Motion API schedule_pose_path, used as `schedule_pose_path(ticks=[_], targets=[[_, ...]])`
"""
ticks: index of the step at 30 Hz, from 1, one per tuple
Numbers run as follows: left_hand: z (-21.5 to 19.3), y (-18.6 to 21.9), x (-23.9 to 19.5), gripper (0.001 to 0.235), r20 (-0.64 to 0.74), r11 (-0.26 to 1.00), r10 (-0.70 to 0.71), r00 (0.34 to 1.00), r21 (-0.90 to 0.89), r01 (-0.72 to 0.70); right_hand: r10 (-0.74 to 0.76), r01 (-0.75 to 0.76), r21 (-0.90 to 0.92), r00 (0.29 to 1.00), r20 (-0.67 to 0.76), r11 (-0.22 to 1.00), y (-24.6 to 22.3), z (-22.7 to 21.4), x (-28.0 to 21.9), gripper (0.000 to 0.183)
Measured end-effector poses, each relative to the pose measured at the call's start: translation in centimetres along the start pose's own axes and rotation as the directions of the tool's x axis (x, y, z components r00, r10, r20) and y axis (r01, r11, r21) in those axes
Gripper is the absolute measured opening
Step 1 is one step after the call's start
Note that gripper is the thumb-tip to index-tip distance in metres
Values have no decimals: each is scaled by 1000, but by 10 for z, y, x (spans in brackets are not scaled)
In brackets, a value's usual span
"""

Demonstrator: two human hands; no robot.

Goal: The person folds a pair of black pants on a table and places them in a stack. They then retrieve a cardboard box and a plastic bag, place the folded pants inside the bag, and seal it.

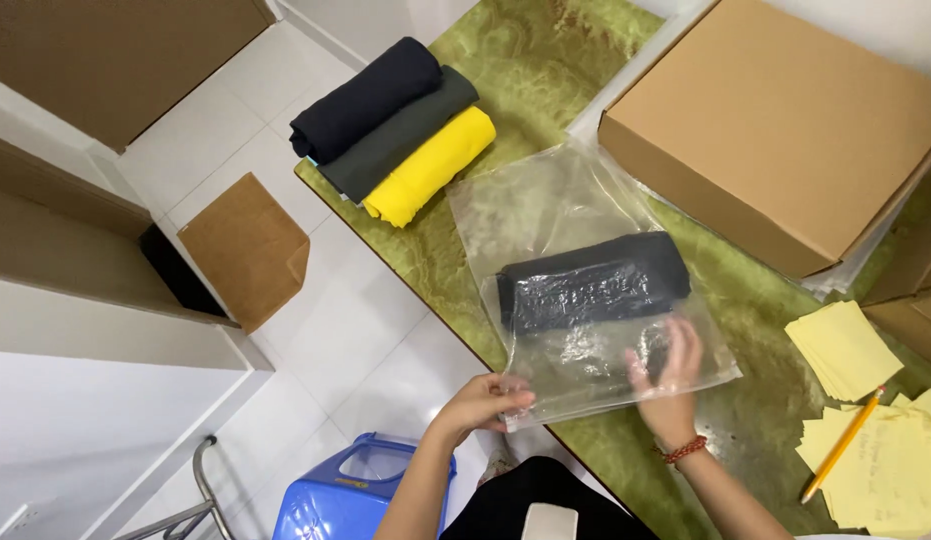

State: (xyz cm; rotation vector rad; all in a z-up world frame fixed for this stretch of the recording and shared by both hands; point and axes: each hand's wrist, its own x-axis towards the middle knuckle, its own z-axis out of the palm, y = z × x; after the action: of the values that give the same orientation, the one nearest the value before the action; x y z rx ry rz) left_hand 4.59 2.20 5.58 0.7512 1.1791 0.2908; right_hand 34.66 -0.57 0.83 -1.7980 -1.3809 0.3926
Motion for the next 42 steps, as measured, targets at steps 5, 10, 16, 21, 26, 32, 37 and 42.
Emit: schedule_pose_path(ticks=[5,10,16,21,26,32,37,42], targets=[[-9,-49,38,35,15,997,-5,1000,-75,6,-250,364,-433,921,299,824,-12,20,15,75],[-21,-59,31,30,-37,987,-2,999,-159,-4,-286,480,-457,856,430,749,-20,36,20,63],[-6,-51,15,19,-262,944,32,965,-311,-115,-158,484,-391,762,628,783,-20,57,17,77],[-7,-46,2,25,-238,955,63,969,-267,-128,-201,521,-368,746,635,770,-40,74,46,65],[-22,-62,5,35,-363,985,102,926,-97,-146,-234,571,-345,708,666,745,-37,94,66,64],[36,-28,-41,17,-442,610,788,429,662,-436,-360,420,5,773,522,908,-7,52,19,53],[102,-53,-5,16,211,99,873,440,807,-582,509,-593,418,805,305,688,-6,-11,-44,21],[117,-49,52,57,63,242,719,692,911,-334,728,-871,418,460,508,259,-63,-52,-13,78]])
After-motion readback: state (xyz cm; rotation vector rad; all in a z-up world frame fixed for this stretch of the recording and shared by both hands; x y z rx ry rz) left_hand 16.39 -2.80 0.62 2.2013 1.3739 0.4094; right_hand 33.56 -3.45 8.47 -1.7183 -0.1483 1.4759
